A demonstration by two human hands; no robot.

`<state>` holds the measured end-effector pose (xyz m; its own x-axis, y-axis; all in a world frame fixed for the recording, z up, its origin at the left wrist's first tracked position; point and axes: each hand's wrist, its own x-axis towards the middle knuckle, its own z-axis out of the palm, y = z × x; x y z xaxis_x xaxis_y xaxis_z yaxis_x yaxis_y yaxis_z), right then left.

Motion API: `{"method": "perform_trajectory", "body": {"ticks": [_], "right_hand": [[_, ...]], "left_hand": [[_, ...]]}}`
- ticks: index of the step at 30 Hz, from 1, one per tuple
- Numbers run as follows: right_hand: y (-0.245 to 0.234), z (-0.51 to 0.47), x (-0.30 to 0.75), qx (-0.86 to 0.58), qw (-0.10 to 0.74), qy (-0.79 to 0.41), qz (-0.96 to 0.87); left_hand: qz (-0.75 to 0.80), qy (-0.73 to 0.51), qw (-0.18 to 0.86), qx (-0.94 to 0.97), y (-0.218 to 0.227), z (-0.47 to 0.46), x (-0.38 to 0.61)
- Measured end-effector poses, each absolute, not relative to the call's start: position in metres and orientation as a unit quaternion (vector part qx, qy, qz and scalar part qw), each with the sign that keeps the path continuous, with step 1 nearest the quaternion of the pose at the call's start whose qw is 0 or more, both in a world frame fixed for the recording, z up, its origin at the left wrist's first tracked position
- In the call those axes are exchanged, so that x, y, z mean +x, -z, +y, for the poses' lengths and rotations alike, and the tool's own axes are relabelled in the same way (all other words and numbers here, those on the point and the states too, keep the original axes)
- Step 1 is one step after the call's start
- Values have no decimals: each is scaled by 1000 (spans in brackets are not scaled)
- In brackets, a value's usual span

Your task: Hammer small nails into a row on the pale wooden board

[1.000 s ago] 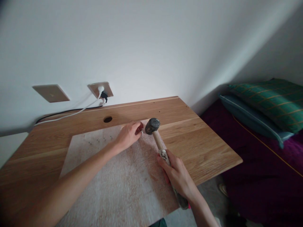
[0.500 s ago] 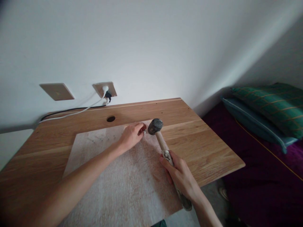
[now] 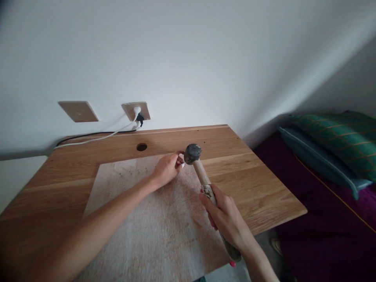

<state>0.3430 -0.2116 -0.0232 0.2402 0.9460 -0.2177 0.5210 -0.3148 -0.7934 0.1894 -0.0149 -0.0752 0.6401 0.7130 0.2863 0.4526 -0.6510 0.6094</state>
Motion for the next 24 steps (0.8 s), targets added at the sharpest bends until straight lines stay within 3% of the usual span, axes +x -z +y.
{"method": "perform_trajectory", "body": {"ticks": [24], "right_hand": [[18, -212, 334, -743, 262, -348, -509]], "left_hand": [[358, -241, 236, 871, 65, -18, 190]]}}
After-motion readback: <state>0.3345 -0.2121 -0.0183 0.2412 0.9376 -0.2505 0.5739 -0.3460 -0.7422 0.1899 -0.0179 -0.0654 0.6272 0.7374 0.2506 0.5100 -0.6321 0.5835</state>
